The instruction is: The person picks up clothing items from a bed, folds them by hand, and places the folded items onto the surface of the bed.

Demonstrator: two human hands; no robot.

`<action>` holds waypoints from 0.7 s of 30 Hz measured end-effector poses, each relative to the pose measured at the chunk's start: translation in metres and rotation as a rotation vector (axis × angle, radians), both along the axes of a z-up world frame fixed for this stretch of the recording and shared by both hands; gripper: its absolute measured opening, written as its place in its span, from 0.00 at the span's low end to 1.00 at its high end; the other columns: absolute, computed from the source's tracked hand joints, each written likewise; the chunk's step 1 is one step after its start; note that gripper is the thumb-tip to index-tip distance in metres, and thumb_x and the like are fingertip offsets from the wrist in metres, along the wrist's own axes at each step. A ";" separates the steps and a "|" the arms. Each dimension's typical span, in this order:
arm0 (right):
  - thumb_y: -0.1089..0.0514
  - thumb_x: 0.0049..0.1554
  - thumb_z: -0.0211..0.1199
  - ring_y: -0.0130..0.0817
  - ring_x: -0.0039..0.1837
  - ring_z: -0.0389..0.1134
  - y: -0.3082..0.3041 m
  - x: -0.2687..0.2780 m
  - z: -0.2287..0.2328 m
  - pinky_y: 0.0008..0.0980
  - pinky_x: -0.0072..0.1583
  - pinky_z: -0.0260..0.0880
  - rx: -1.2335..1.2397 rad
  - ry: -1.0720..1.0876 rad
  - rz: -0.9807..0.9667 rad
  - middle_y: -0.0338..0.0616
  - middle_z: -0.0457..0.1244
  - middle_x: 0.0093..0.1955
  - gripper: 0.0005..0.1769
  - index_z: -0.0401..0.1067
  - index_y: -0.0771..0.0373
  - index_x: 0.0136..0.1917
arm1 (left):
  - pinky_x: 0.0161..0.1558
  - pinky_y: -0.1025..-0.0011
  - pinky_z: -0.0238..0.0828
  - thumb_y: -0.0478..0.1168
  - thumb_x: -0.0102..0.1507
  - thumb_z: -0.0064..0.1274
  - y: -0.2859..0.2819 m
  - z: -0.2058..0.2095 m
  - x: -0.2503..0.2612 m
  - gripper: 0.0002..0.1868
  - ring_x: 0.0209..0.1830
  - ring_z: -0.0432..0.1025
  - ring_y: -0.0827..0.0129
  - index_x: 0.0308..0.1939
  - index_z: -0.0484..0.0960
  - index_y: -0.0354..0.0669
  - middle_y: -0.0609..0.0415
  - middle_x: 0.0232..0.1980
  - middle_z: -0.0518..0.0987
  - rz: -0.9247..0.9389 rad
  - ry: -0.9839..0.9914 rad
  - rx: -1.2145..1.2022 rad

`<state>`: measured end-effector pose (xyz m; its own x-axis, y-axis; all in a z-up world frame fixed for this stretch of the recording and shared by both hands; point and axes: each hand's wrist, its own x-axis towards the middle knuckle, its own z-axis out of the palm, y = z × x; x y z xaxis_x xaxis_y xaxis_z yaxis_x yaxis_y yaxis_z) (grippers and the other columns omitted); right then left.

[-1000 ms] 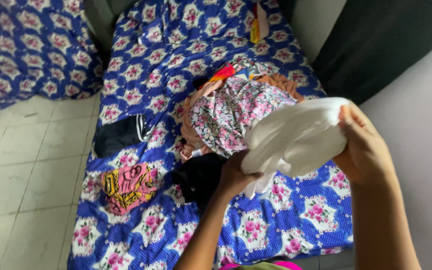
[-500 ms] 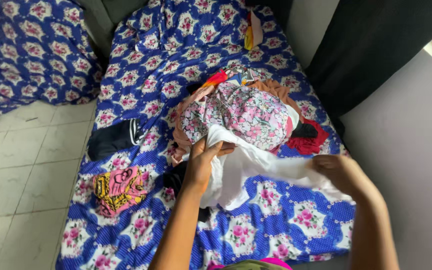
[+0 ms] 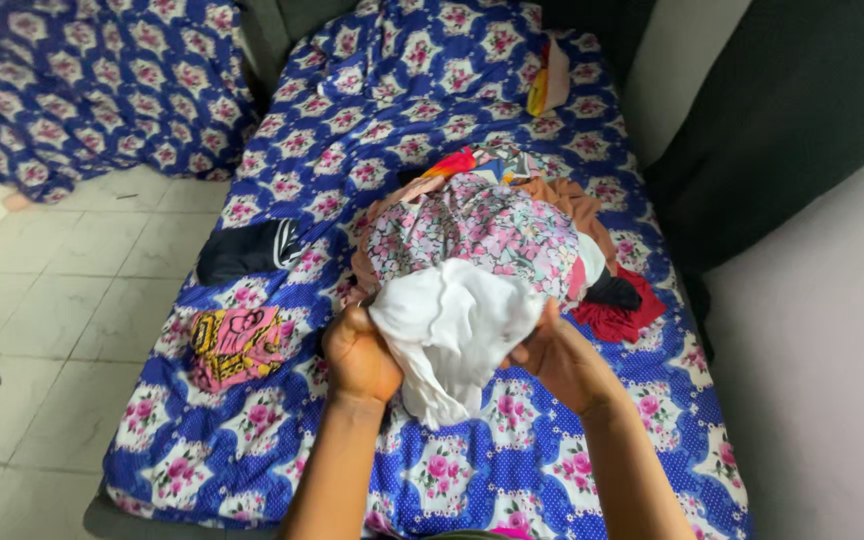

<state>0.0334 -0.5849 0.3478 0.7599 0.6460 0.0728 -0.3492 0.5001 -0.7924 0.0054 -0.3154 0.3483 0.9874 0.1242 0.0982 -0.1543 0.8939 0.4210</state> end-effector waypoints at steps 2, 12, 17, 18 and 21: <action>0.40 0.77 0.48 0.44 0.62 0.69 -0.005 -0.006 0.020 0.53 0.72 0.61 0.452 -0.087 0.263 0.46 0.68 0.55 0.35 0.71 0.79 0.70 | 0.68 0.55 0.64 0.41 0.58 0.49 0.009 0.001 0.006 0.27 0.62 0.72 0.53 0.58 0.79 0.29 0.43 0.59 0.79 -0.161 -0.071 0.135; 0.52 0.68 0.56 0.40 0.50 0.72 0.013 0.001 0.021 0.46 0.56 0.73 -0.020 0.125 -0.421 0.49 0.69 0.50 0.14 0.69 0.66 0.57 | 0.53 0.58 0.74 0.52 0.58 0.66 0.000 0.033 -0.002 0.33 0.54 0.68 0.60 0.59 0.75 0.35 0.44 0.58 0.67 0.617 0.300 1.286; 0.55 0.64 0.55 0.40 0.53 0.72 0.045 -0.020 0.030 0.43 0.58 0.72 -0.037 0.071 -0.399 0.51 0.69 0.54 0.18 0.67 0.68 0.63 | 0.51 0.69 0.73 0.50 0.48 0.72 -0.018 0.012 -0.012 0.49 0.56 0.72 0.68 0.69 0.64 0.43 0.48 0.58 0.77 -0.141 -0.034 1.417; 0.54 0.63 0.56 0.41 0.56 0.72 0.053 -0.026 0.033 0.42 0.61 0.72 -0.079 0.056 -0.329 0.51 0.69 0.57 0.22 0.66 0.68 0.66 | 0.51 0.69 0.73 0.50 0.48 0.72 -0.023 0.001 -0.012 0.49 0.56 0.72 0.68 0.69 0.64 0.43 0.48 0.58 0.77 -0.149 -0.037 1.416; 0.51 0.60 0.59 0.43 0.63 0.72 0.054 -0.033 0.040 0.43 0.65 0.71 -0.236 0.007 -0.267 0.52 0.68 0.63 0.30 0.64 0.70 0.70 | 0.47 0.69 0.73 0.46 0.60 0.65 -0.023 -0.026 -0.001 0.25 0.47 0.76 0.64 0.56 0.84 0.34 0.44 0.51 0.84 -0.292 0.172 0.936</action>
<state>0.0008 -0.5308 0.3876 0.9042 0.4230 -0.0599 -0.2363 0.3783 -0.8950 0.0041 -0.3389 0.3223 0.9768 -0.1805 -0.1150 0.1482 0.1828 0.9719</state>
